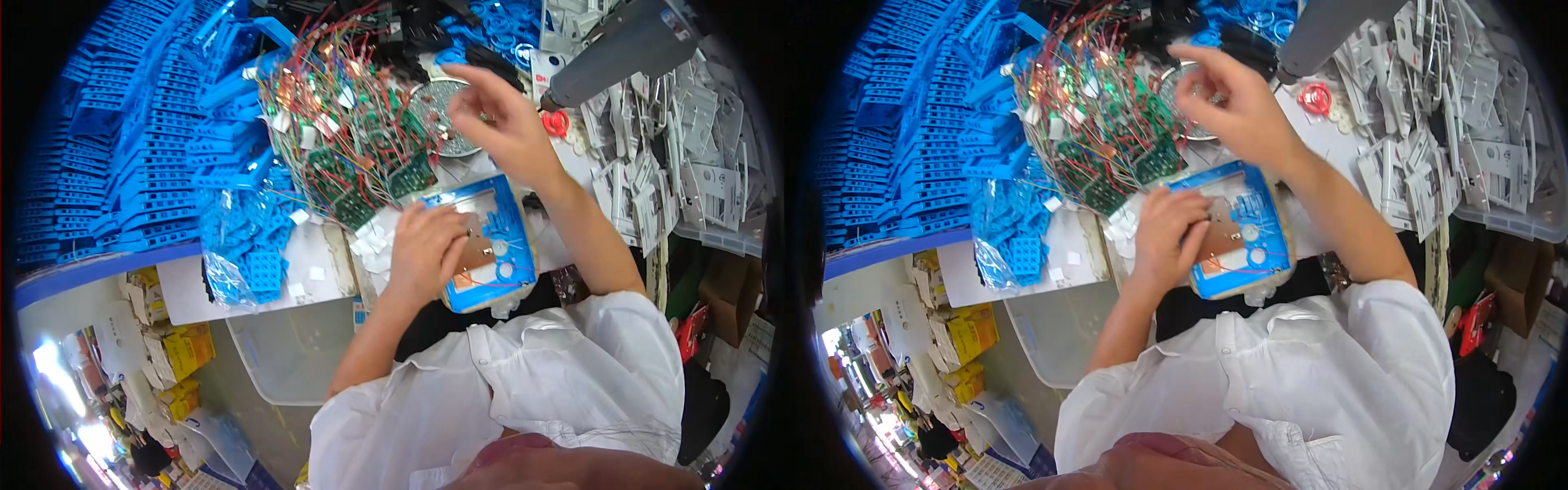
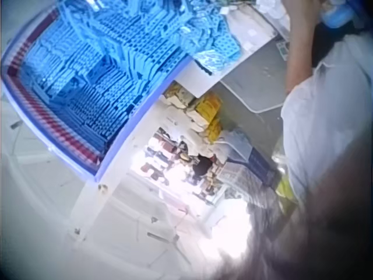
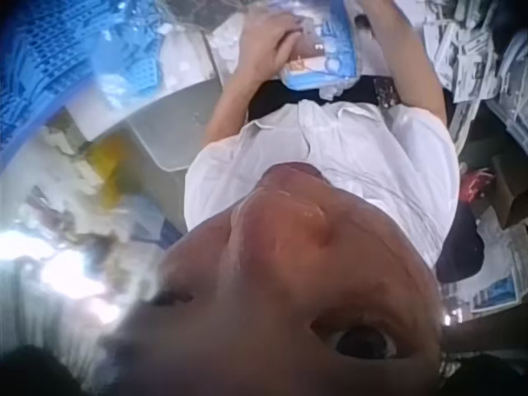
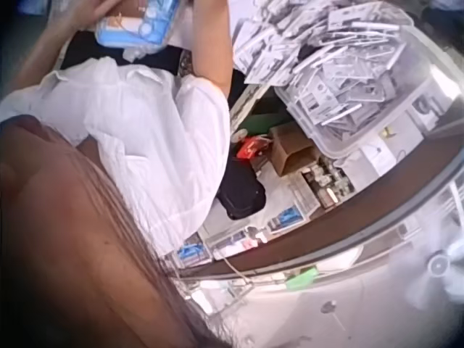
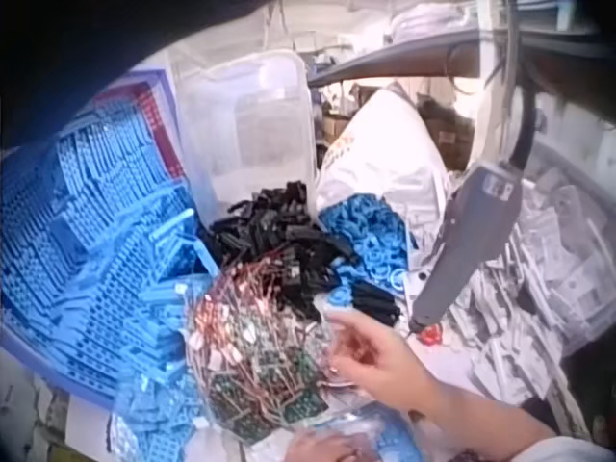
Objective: Assembling electronic components and securing plastic housings of a toy using a pneumatic tool.
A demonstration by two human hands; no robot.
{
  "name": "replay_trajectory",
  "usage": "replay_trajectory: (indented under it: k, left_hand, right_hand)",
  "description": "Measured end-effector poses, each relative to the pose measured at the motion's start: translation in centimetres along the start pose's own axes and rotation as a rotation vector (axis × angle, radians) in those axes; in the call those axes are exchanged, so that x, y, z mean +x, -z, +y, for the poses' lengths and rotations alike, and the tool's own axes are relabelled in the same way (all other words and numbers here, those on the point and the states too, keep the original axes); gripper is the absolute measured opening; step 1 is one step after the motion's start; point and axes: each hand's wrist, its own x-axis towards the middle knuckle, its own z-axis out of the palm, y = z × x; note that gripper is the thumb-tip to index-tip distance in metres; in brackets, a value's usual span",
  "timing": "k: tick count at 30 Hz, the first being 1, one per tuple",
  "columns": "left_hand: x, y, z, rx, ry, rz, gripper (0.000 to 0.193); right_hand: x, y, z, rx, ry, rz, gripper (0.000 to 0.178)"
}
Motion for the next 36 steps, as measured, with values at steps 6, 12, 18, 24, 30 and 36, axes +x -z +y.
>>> replay_trajectory:
  k: [6, 12, 18, 24, 30, 36]
  left_hand:
    - [-0.9, -1.1, -0.1, -0.134, 0.016, -0.010, 0.011]
    - [-1.7, -1.6, -0.2, -0.131, 0.024, 0.043, 0.013]
    - [-1.6, -1.4, -0.1, -0.136, 0.038, 0.051, 0.015]
    - [-1.4, -1.2, 0.1, -0.240, 0.144, 0.176, 0.014]
    - [-3.4, -2.8, -1.5, -0.492, 0.373, 0.350, 0.011]
    - [-2.7, -0.7, -0.5, -0.522, 0.366, 0.229, 0.015]
  right_hand:
    - [18.5, 6.3, 10.4, -1.066, 0.234, -0.057, 0.046]
    - [18.0, -1.8, 9.5, -1.330, 0.018, -0.006, 0.084]
    - [17.4, 0.2, 9.9, -0.899, 0.104, 0.149, 0.073]
    - [8.6, 4.1, 4.7, 0.393, -0.101, 0.001, 0.077]
    - [-5.9, 6.1, -2.1, 0.443, -0.550, -0.310, 0.076]
    - [-10.5, 5.4, -4.3, -0.182, -0.206, -0.666, 0.052]
